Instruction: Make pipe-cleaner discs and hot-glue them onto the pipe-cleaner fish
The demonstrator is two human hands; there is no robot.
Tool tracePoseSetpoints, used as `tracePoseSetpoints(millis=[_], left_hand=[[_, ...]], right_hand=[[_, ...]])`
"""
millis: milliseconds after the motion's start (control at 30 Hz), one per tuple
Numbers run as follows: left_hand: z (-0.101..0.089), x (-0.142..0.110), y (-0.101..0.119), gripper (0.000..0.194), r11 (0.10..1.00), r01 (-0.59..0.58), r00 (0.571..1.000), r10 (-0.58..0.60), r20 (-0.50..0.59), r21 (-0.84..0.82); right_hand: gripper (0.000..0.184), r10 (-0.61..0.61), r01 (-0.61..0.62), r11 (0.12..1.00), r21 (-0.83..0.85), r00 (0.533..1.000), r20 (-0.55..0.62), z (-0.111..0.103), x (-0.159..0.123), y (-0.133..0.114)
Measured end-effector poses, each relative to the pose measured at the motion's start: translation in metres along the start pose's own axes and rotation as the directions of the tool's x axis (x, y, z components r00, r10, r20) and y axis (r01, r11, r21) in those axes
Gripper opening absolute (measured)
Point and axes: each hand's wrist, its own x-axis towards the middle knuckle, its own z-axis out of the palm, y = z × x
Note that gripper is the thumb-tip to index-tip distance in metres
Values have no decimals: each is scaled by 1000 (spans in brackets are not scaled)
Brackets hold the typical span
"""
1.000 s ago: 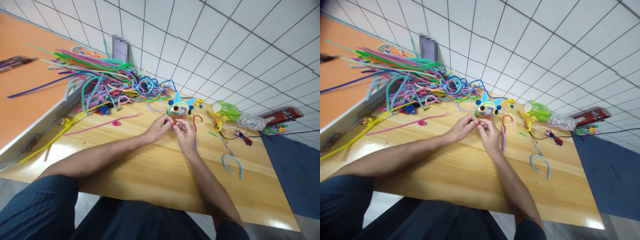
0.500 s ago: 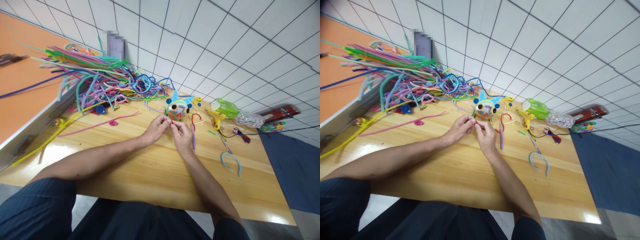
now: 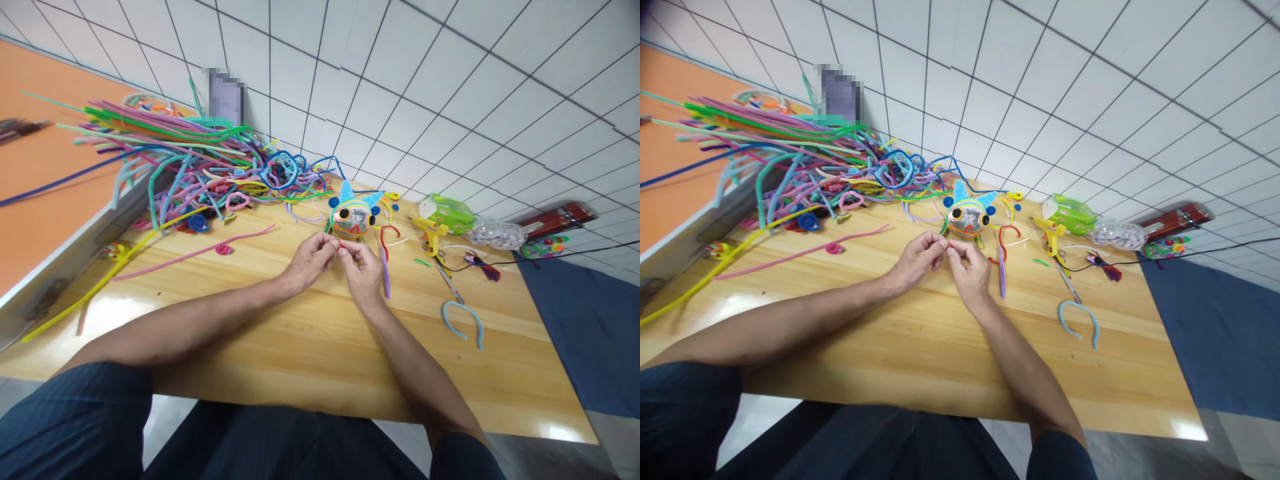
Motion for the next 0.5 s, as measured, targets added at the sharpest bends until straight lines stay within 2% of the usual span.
tracePoseSetpoints(millis=[133,267,500], left_hand=[[-2,1,-1,42,999,-4,995,7,97,-39],[-6,5,4,49,1000,-15,984,18,178,-16],[-14,10,12,42,997,5,981,-21,194,81]], right_hand=[[21,145,-142,974,177,989,-8,0,2,4],[17,148,-148,967,206,989,13,-7,6,1],[14,135,-148,978,146,986,94,-13,12,-1]])
